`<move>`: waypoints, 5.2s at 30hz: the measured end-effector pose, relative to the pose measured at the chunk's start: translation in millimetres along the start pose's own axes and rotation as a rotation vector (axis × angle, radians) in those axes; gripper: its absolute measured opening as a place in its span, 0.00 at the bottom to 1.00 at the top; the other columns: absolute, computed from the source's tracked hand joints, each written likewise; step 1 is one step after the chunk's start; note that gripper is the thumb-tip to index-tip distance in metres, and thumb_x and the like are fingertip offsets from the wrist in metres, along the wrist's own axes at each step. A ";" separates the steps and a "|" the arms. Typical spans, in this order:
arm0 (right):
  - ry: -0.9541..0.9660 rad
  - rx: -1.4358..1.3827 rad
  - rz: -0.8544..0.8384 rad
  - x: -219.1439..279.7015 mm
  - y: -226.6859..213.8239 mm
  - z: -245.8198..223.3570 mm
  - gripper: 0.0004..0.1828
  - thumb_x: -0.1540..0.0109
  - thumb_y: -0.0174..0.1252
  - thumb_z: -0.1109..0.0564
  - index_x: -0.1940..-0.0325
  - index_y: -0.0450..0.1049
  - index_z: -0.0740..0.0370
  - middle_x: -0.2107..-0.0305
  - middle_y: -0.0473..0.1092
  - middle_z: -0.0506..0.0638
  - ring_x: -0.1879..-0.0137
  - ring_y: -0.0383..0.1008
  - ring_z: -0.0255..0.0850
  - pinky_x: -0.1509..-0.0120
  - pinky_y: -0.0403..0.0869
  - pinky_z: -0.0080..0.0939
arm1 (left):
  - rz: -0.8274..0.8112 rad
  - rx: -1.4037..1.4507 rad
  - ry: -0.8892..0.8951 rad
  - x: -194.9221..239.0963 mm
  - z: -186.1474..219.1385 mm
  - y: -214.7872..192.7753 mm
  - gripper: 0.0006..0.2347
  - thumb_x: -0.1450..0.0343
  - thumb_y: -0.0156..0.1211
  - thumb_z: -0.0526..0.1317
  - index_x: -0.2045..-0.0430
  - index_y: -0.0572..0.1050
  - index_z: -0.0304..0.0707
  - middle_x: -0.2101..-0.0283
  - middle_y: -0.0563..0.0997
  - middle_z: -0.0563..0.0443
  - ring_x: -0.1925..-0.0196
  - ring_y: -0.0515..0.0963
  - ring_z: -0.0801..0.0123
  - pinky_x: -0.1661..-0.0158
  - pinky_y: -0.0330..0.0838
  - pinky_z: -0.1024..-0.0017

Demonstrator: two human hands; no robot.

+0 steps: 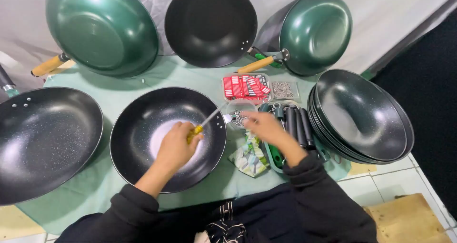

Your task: Assembling a handle onto a wok using a screwdriver and screws on a demonstration table.

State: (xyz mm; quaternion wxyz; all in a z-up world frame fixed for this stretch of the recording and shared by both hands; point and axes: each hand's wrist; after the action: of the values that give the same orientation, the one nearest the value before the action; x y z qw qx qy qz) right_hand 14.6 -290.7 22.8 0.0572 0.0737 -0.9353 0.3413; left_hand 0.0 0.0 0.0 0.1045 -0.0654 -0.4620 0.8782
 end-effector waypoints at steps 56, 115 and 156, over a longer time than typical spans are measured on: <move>-0.463 0.115 0.468 16.5 -25.5 7.7 0.38 0.48 0.66 0.55 0.33 0.70 0.60 0.54 0.72 0.66 0.50 0.75 0.65 0.49 0.77 0.58 | -0.258 0.065 0.168 -9.4 85.6 34.0 0.25 0.30 0.63 0.48 0.42 0.70 0.30 0.52 0.79 0.36 0.48 0.81 0.42 0.50 0.76 0.50; -0.319 -0.370 0.252 -46.6 69.6 -14.2 0.26 0.49 0.77 0.53 0.48 0.80 0.58 0.60 0.74 0.54 0.56 0.79 0.43 0.56 0.81 0.36 | 0.105 0.748 0.007 -58.7 -42.6 -26.2 0.18 0.32 0.68 0.35 0.47 0.75 0.41 0.52 0.83 0.41 0.53 0.83 0.58 0.52 0.78 0.63; -0.468 0.210 0.192 -62.6 35.5 17.9 0.29 0.49 0.59 0.66 0.44 0.73 0.51 0.52 0.74 0.56 0.40 0.72 0.60 0.34 0.66 0.57 | 0.276 0.265 0.209 -50.4 25.9 -6.0 0.17 0.33 0.68 0.33 0.51 0.70 0.36 0.55 0.73 0.46 0.54 0.82 0.55 0.56 0.83 0.61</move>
State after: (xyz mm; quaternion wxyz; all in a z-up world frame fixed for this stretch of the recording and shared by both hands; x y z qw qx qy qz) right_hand 68.8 -269.2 -23.0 -0.2011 0.0673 -0.8852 0.4140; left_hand 44.1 -29.7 20.5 0.0382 -0.2047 -0.3157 0.9257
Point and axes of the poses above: each hand's wrist, its own x-axis away from the middle knuckle, its own y-axis out of the palm, z = x × y
